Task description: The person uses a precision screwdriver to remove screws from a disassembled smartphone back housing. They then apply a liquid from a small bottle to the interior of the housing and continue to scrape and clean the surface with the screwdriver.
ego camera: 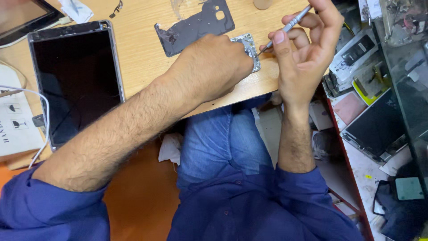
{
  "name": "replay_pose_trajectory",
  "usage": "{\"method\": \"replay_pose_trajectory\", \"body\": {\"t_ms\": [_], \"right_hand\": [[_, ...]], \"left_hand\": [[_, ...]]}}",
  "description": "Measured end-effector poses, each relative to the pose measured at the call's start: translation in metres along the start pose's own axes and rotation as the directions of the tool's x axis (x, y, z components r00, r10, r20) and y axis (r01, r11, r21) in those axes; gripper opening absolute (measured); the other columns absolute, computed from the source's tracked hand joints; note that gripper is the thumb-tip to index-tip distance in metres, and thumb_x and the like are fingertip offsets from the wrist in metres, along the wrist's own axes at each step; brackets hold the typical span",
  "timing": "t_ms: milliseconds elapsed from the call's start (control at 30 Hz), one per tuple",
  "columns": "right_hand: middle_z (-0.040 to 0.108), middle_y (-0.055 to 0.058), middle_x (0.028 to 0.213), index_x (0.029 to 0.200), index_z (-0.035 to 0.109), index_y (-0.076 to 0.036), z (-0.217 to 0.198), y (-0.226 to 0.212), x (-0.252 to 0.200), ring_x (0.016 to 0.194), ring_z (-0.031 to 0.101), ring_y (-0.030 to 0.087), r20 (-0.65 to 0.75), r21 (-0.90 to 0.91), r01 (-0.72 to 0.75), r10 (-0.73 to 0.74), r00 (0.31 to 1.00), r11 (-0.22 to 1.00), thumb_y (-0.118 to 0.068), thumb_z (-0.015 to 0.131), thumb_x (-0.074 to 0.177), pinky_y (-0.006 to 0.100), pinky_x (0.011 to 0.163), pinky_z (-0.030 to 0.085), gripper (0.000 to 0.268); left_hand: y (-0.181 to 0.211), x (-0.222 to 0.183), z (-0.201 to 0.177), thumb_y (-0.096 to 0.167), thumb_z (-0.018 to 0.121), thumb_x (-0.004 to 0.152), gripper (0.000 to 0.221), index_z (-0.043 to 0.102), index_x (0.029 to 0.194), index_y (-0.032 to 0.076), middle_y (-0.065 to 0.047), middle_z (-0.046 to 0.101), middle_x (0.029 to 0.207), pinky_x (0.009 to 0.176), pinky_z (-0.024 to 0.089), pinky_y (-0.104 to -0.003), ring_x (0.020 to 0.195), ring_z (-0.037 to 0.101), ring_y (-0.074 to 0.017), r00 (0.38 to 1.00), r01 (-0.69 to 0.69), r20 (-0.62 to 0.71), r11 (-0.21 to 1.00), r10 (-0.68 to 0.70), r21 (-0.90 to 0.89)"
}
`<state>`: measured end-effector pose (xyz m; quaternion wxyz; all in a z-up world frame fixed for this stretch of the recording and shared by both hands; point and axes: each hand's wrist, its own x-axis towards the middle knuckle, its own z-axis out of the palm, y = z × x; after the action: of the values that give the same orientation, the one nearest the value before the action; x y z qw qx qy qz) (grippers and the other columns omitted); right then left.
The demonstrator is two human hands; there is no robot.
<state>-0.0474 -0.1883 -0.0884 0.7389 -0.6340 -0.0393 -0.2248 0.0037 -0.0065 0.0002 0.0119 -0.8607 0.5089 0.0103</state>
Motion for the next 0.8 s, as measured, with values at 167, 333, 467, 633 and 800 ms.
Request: {"method": "replay_pose_trajectory", "body": {"t_ms": [167,333,467,633,800], "right_hand": [[0.054,0.014,0.125,0.15,0.033,-0.006,0.0,-0.001,0.0,0.096,0.061,0.016,-0.011,0.014,0.012,-0.012,1.0,1.0,0.002,0.073,0.112,0.03,0.087,0.067,0.056],[0.054,0.014,0.126,0.15,0.033,-0.006,-0.001,0.001,-0.001,0.097,0.061,0.016,-0.018,0.017,0.02,-0.02,1.0,1.0,0.002,0.073,0.113,0.03,0.086,0.064,0.055],[0.053,0.013,0.127,0.149,0.034,-0.006,-0.001,0.002,-0.002,0.102,0.058,0.015,-0.029,0.004,0.038,-0.038,0.999,0.999,0.001,0.073,0.112,0.03,0.088,0.063,0.055],[0.052,0.011,0.13,0.15,0.035,-0.006,0.0,0.005,-0.001,0.109,0.056,0.014,-0.019,-0.015,0.104,-0.104,0.994,0.994,0.002,0.073,0.114,0.03,0.092,0.063,0.053],[0.047,0.011,0.138,0.154,0.032,-0.012,0.001,0.005,-0.005,0.113,0.054,0.015,0.014,-0.11,0.23,-0.23,0.973,0.967,0.005,0.074,0.116,0.031,0.096,0.06,0.059]], "left_hand": [[0.003,0.007,0.002,0.011,0.071,0.08,0.007,0.075,0.076,0.007,-0.013,0.074,0.073,0.061,0.061,-0.043,0.072,0.076,-0.0308,0.999,-0.036,0.034,0.998,0.035,0.053],[0.004,0.013,0.005,0.011,0.072,0.081,0.006,0.076,0.078,0.007,-0.013,0.074,0.075,0.061,0.061,-0.044,0.072,0.076,-0.0312,0.995,-0.03,0.092,0.998,0.025,0.052],[-0.001,0.018,0.004,0.011,0.074,0.071,0.008,0.075,0.078,0.007,-0.015,0.074,0.077,0.061,0.061,-0.045,0.073,0.075,-0.0335,0.993,-0.022,0.112,1.0,0.022,-0.002],[-0.006,0.014,-0.002,0.011,0.071,0.073,0.015,0.073,0.085,0.001,-0.019,0.072,0.079,0.065,0.059,-0.048,0.074,0.073,-0.0374,0.983,0.044,0.18,0.993,-0.024,-0.11],[-0.034,-0.002,-0.002,0.004,0.067,0.079,0.02,0.063,0.097,-0.002,-0.02,0.07,0.082,0.066,0.056,-0.053,0.078,0.071,-0.0407,0.987,-0.038,-0.163,0.973,0.0,-0.228]]}}
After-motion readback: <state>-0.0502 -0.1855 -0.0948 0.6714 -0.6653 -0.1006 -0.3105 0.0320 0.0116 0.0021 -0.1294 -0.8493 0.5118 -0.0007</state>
